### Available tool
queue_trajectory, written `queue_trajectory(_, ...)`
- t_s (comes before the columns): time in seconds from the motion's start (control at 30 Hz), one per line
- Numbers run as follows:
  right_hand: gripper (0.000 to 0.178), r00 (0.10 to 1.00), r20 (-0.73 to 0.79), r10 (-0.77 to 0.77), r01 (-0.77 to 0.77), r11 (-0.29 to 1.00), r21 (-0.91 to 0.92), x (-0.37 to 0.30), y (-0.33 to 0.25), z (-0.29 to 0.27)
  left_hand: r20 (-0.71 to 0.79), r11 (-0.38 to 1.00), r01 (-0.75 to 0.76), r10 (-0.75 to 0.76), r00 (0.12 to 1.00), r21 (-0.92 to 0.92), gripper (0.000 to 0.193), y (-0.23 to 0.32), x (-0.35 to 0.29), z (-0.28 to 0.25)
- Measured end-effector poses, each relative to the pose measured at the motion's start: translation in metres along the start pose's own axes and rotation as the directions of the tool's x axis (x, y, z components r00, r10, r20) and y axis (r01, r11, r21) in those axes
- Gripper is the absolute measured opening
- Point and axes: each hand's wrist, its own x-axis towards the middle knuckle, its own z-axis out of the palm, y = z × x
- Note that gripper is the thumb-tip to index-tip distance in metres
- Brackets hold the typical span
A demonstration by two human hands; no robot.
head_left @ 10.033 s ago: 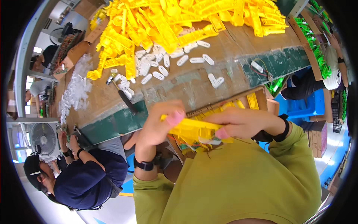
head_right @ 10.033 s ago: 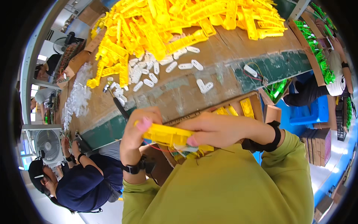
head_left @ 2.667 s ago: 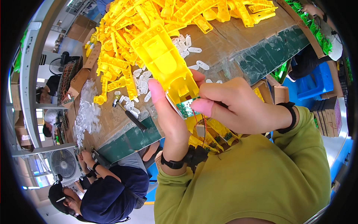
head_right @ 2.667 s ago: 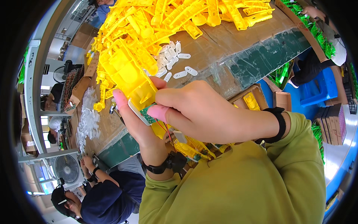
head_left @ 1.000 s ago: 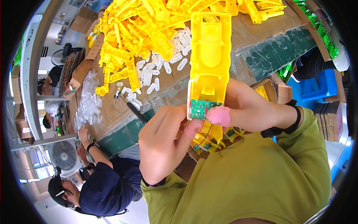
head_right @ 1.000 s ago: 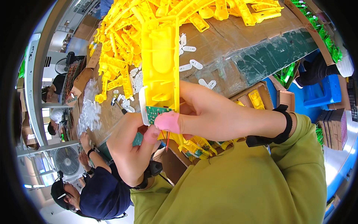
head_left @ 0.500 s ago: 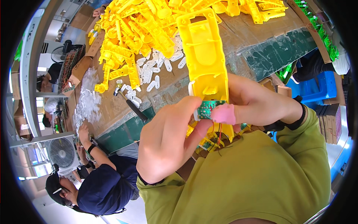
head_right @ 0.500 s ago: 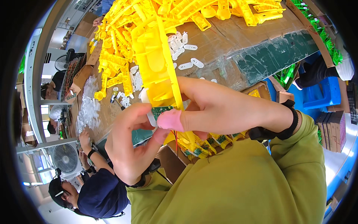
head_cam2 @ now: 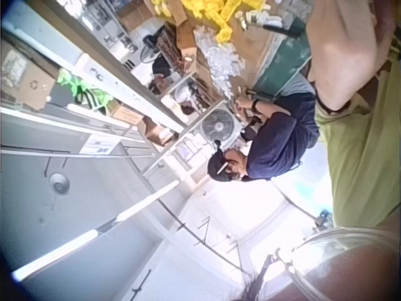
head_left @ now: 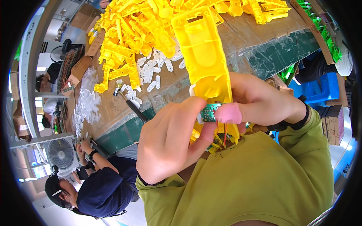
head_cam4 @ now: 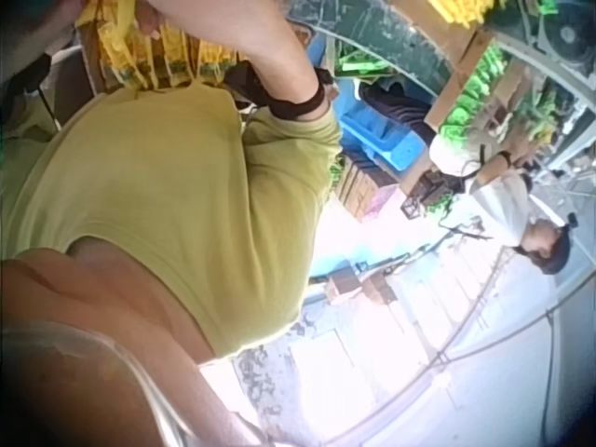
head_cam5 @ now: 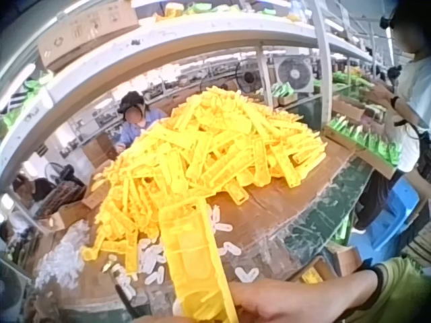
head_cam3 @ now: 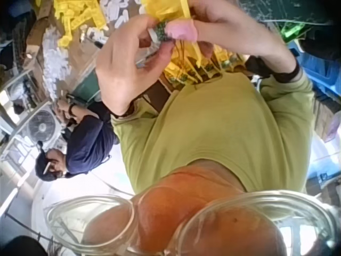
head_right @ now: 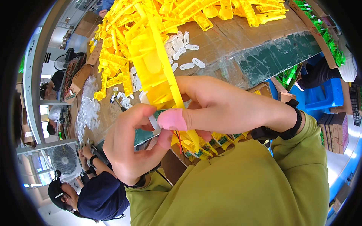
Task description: Assembling electronic components into yellow plastic housings on a factory production line.
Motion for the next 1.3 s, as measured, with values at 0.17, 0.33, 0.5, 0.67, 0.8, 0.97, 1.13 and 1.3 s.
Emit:
queue_trajectory(0.17, 0.031, 1.000, 0.018, -0.026, 0.025, 0.999, 0.023, 0.003, 0.010, 0.003, 0.035, 0.998, 0.063, -0.063, 0.997, -0.007, 0.039, 0.001, -0.007, 0.002)
queue_trajectory(0.33, 0.030, 0.998, -0.013, -0.061, 0.061, 0.998, 0.012, 0.006, 0.013, 0.006, -0.103, 0.994, 0.105, -0.105, 0.989, -0.002, 0.036, 0.007, -0.011, 0.010)
queue_trajectory(0.5, 0.033, 0.991, -0.052, -0.127, 0.131, 0.988, 0.085, 0.004, 0.015, 0.011, -0.244, 0.972, 0.229, -0.234, 0.941, -0.050, 0.028, 0.006, -0.022, 0.013)
queue_trajectory(0.67, 0.035, 0.990, -0.009, -0.141, 0.142, 0.986, 0.088, 0.006, 0.016, 0.011, -0.121, 0.970, 0.236, -0.227, 0.966, 0.060, 0.021, 0.013, -0.016, 0.004)
queue_trajectory(0.8, 0.035, 0.997, -0.005, -0.081, 0.081, 0.988, 0.133, 0.008, 0.011, 0.012, -0.098, 0.971, 0.239, -0.235, 0.967, 0.032, 0.020, 0.009, -0.016, 0.001)
queue_trajectory(0.97, 0.043, 0.927, -0.046, -0.372, 0.374, 0.926, 0.046, 0.010, 0.024, 0.013, 0.004, 0.942, 0.182, -0.189, 0.982, -0.281, 0.030, -0.003, -0.014, -0.007)
queue_trajectory(1.13, 0.064, 0.972, 0.028, -0.232, 0.231, 0.934, -0.272, 0.010, 0.012, 0.006, -0.006, 0.667, 0.329, -0.448, 0.894, -0.669, 0.037, -0.011, -0.021, 0.013)
queue_trajectory(1.3, 0.065, 0.971, 0.095, -0.220, 0.239, 0.870, -0.431, 0.008, 0.005, 0.001, -0.008, 0.562, 0.302, -0.481, 0.877, -0.770, 0.038, -0.003, -0.018, 0.020)
